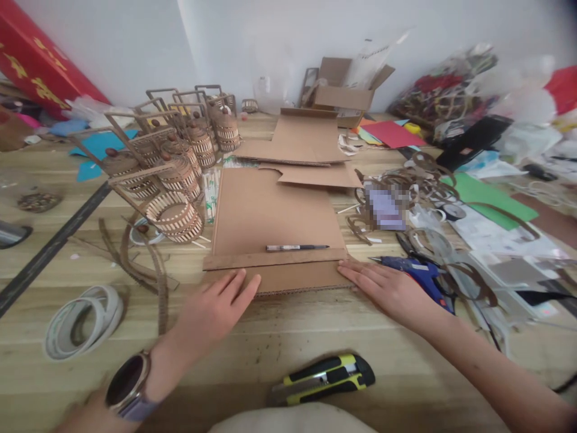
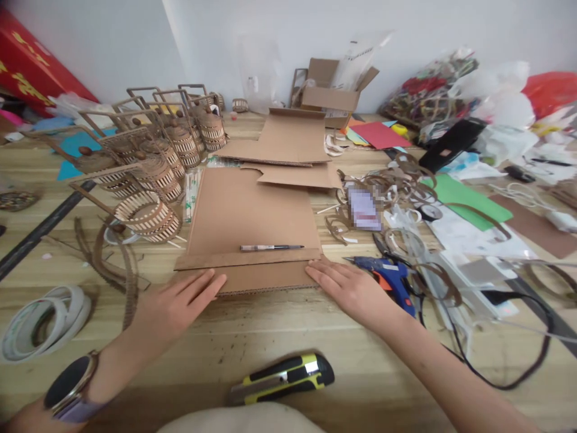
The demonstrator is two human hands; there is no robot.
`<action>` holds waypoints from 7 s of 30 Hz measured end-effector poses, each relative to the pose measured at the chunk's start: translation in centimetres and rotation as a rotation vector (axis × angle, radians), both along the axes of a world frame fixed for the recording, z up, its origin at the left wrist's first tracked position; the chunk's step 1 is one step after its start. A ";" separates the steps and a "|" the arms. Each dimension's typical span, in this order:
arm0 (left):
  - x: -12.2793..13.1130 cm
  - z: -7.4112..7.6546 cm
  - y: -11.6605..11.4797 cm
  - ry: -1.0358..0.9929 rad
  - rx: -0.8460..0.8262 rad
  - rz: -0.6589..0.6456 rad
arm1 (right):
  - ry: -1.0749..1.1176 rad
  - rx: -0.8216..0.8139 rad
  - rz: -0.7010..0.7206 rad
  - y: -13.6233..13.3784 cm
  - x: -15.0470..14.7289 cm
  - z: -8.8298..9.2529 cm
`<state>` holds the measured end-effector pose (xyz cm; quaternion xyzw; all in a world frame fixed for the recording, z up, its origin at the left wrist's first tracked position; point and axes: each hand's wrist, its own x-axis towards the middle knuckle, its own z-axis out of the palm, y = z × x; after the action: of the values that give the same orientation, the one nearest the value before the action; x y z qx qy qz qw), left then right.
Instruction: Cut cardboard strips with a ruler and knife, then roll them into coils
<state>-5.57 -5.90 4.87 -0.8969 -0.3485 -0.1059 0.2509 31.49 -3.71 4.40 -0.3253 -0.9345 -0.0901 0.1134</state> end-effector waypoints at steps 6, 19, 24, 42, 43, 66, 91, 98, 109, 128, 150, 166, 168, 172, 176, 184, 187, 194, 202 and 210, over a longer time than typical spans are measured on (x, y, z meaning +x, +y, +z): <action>-0.3 -1.6 -2.6 0.232 -0.075 0.038 | -0.035 -0.167 -0.113 -3.2 0.8 -3.7; -1.4 -3.8 -5.7 0.292 -0.318 0.101 | 0.075 -0.500 -0.100 -5.3 0.4 -4.3; -0.7 -2.8 -5.8 0.328 -0.461 0.161 | 0.171 -0.527 -0.068 -5.8 0.3 -3.7; 0.0 -0.9 -5.0 0.403 -0.577 0.173 | 0.359 -0.804 -0.369 -12.3 -5.0 -0.1; -0.1 -1.1 -5.0 0.398 -0.567 0.167 | 0.476 -0.924 -0.427 -12.1 -4.7 0.2; -0.3 -3.9 -5.6 0.271 -0.572 0.197 | 1.449 -1.455 -0.506 -9.4 -7.1 -0.3; 0.7 -0.9 -4.7 0.353 -0.702 0.216 | 1.200 -0.944 -1.096 -10.7 2.1 -0.5; 0.9 -0.2 -4.6 0.306 -0.694 0.265 | 0.531 -0.576 -0.977 -11.6 7.0 -0.1; 5.5 0.8 -1.4 0.243 -0.585 0.010 | 0.176 -0.364 -0.706 -10.5 8.5 -2.8; 12.9 -4.4 4.2 0.082 -0.711 -0.638 | 0.100 -0.422 -0.521 -8.6 7.2 -1.9; 13.1 -4.2 4.2 0.014 -0.745 -0.635 | 0.156 -0.442 -0.526 -9.8 5.8 -1.9; 13.2 -4.6 4.8 -0.002 -0.733 -0.595 | 0.216 -0.457 -0.540 -9.7 5.7 -1.8; 13.2 -4.7 4.7 -0.013 -0.725 -0.590 | 0.215 -0.467 -0.553 -10.2 5.7 -1.6; 13.2 -4.8 4.6 -0.042 -0.704 -0.584 | 0.234 -0.433 -0.628 -11.5 5.3 -1.8; 13.3 -4.8 4.6 -0.062 -0.702 -0.584 | 0.264 -0.412 -0.667 -11.7 4.5 -2.1; 13.3 -4.7 4.7 -0.054 -0.722 -0.581 | 0.327 -0.388 -0.712 -13.1 3.6 -2.4; 13.2 -4.8 4.6 -0.052 -0.728 -0.569 | 0.349 -0.384 -0.733 -13.7 3.1 -2.5; 14.3 -4.9 4.6 -0.046 -0.728 -0.534 | 0.409 -0.346 -0.795 -13.2 2.2 -2.8; 10.9 -3.7 5.5 -0.022 -0.668 -0.536 | 0.426 -0.348 -0.799 -12.4 1.9 -2.8; 10.2 -4.1 6.3 -0.020 -0.683 -0.420 | 0.399 -0.378 -0.809 -10.7 2.8 -2.4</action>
<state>4.58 0.37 0.75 -0.9794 -0.1750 -0.0415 -0.0920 34.24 -14.37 1.97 -0.6880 -0.6932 0.1084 0.1852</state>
